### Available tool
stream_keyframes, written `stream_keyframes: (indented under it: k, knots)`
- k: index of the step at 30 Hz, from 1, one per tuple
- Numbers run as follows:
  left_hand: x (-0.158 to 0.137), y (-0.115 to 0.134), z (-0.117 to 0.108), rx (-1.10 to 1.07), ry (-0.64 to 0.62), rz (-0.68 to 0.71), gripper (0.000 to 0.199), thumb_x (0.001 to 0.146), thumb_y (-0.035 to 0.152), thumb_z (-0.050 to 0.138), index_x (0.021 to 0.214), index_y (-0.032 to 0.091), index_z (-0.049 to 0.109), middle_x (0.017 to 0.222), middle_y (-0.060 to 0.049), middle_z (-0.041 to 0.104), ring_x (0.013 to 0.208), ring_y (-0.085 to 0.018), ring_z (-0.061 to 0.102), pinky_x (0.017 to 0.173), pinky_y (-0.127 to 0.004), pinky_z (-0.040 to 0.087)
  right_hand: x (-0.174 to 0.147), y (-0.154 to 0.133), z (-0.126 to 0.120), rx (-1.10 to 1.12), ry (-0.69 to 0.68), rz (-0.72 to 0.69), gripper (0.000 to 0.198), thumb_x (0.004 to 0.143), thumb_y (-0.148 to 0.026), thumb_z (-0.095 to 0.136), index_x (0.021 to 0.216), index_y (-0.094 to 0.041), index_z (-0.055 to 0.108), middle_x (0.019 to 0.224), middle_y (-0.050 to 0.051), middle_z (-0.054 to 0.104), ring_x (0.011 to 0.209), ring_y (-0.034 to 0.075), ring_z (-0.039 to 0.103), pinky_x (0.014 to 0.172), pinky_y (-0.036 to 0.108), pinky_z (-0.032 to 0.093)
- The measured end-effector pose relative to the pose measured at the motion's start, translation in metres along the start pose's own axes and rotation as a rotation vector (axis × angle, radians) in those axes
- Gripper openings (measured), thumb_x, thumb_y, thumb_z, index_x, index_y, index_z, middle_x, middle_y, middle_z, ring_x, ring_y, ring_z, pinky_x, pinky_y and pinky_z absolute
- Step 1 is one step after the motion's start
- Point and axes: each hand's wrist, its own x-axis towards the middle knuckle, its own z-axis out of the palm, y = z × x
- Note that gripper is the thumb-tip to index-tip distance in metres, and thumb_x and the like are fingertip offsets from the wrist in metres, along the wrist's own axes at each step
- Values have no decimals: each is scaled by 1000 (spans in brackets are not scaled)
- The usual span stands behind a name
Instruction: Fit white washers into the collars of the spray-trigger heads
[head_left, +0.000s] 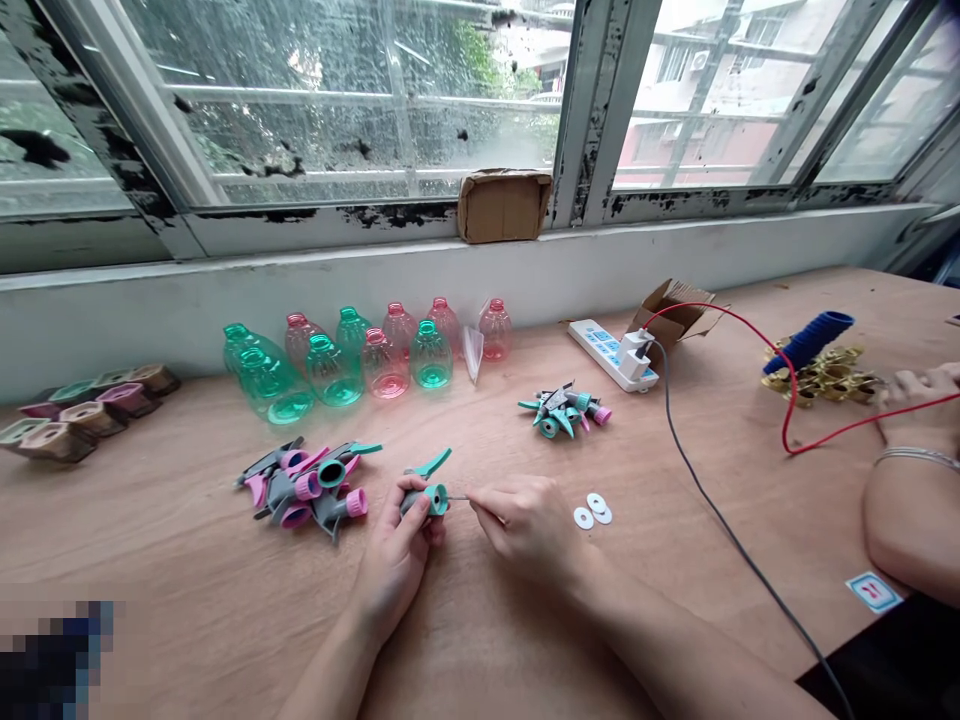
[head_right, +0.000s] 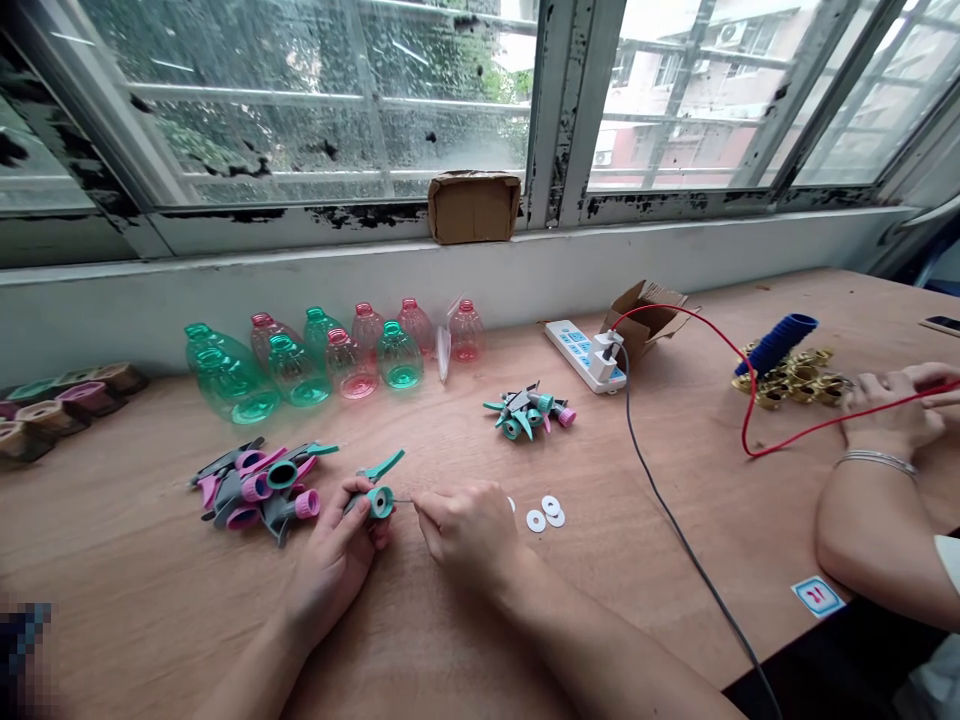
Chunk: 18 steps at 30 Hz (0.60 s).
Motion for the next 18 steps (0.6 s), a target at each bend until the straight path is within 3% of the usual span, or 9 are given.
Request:
stream_keyframes:
  k: [7, 14, 18]
  knots:
    - [2, -7, -8, 163, -16, 68, 26, 81, 33, 72, 98, 24, 54, 69, 4, 52, 60, -10, 45, 57, -22, 37, 1, -8, -5, -8, -72, 108, 25, 92, -21, 52, 73, -21, 68, 69, 2, 73, 61, 14, 65, 55, 27, 27]
    - [2, -4, -9, 298, -19, 128, 27, 82, 33, 71, 99, 25, 53, 71, 3, 56, 63, -11, 50, 60, -22, 40, 3, -10, -2, 227, -19, 216, 26, 94, -20, 51, 83, -22, 74, 76, 3, 76, 60, 13, 65, 56, 22, 34]
    - [1, 0, -6, 252, -8, 118, 29, 78, 31, 76, 94, 25, 52, 78, 2, 62, 72, -12, 57, 67, -22, 44, 1, -7, 4, 313, 30, 206, 25, 95, -20, 51, 88, -22, 75, 78, 4, 76, 62, 13, 66, 58, 21, 36]
